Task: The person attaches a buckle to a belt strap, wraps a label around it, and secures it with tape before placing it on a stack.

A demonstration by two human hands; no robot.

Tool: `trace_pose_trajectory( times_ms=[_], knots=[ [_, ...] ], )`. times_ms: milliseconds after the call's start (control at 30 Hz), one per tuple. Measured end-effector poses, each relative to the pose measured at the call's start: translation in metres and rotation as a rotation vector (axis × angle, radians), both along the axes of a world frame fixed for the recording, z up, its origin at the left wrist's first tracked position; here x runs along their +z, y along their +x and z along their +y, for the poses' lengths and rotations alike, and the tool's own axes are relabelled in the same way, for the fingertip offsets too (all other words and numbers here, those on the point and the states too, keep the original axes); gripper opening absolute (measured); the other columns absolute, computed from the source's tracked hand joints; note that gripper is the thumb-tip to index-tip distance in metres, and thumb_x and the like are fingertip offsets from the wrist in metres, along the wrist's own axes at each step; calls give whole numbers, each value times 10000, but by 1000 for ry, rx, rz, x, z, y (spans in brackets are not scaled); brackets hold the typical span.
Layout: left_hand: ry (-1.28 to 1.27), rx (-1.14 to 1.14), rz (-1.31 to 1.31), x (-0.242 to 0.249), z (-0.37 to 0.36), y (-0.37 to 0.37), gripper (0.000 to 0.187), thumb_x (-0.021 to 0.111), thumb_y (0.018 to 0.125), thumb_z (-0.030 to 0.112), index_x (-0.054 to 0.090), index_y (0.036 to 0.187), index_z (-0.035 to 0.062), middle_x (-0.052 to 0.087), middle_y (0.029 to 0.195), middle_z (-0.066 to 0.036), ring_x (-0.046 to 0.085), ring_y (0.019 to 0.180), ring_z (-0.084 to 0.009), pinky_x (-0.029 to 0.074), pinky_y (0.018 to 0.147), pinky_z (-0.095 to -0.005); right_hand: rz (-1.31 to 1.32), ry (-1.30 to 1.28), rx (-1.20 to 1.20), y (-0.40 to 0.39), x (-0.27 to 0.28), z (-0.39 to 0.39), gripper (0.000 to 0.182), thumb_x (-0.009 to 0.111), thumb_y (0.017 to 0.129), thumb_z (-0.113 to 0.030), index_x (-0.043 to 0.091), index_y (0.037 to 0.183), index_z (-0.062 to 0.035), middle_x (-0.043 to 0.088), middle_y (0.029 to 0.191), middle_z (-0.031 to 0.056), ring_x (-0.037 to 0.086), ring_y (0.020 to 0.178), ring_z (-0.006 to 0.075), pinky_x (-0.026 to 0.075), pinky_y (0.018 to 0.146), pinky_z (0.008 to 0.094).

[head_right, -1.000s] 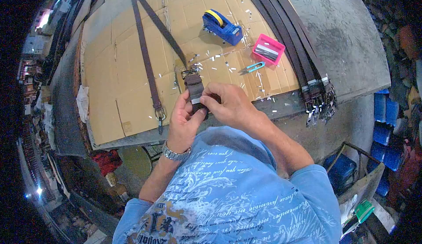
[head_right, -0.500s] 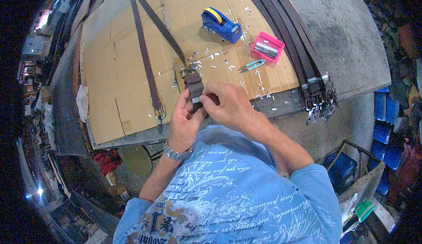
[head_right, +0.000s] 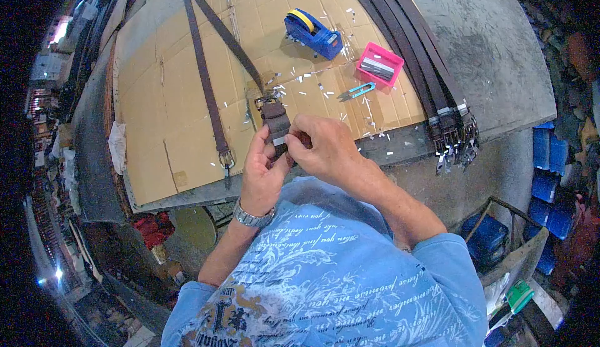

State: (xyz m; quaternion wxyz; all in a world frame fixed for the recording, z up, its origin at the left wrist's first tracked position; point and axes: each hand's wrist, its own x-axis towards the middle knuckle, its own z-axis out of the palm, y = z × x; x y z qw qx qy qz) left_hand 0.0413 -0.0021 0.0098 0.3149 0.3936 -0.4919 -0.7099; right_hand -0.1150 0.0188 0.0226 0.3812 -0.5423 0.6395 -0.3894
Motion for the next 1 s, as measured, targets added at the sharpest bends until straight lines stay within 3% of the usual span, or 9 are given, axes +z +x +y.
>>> trace_pose_trajectory(
  times_ms=[267,433,567,633,767,833,967,1000],
  knots=[
    [-40,-1,-47,-6,3,1,561,518,903,-43,267,1403,0,624,1130,-162,593,1002,-122,471,813,-240,76,-70,-42,5,-6,1,159,667,777,-166,614,767,-16,627,688,163,636,630,333,486,560,410],
    [-33,13,-8,-10,1,7,434,494,966,81,342,1360,-19,659,1005,-113,592,875,-87,464,770,-230,98,-44,-43,6,-9,3,152,668,773,-159,612,765,-18,629,691,162,636,635,335,483,553,417],
    [-47,21,-36,-4,1,1,366,474,978,87,400,1317,-31,617,1145,-103,588,1015,-131,464,888,-262,103,-44,-37,5,-8,4,159,671,773,-167,611,763,-19,629,690,165,635,630,336,477,546,423],
    [-136,53,-47,-7,1,0,337,485,996,186,438,1255,-25,671,989,-111,600,880,-76,468,781,-223,111,-42,-30,5,-9,5,192,683,784,-197,618,772,-17,628,688,170,633,628,340,468,537,429],
    [-174,90,-55,-10,0,2,315,473,1000,190,442,1225,-28,665,1035,-135,620,905,-104,490,807,-245,213,1,8,-6,-16,7,225,668,820,-237,629,795,-17,629,683,164,625,611,345,461,527,426],
    [6,133,25,0,0,0,302,468,999,185,439,1206,-33,654,1074,-154,637,925,-145,511,832,-280,187,94,-43,-15,-22,7,274,656,856,-256,613,813,11,597,641,139,562,551,219,425,516,356],
    [45,116,49,0,0,2,296,467,998,182,437,1201,-32,651,1069,-153,645,928,-170,522,839,-302,58,77,-64,-16,-30,15,265,630,880,-259,613,864,5,622,731,145,586,630,216,441,563,345],
    [35,111,47,-2,0,2,296,468,997,181,437,1200,-32,653,1057,-147,645,925,-167,522,835,-298,-69,56,-65,-11,-26,15,269,631,873,-268,611,883,1,625,759,158,602,675,253,451,593,373]
  ],
)
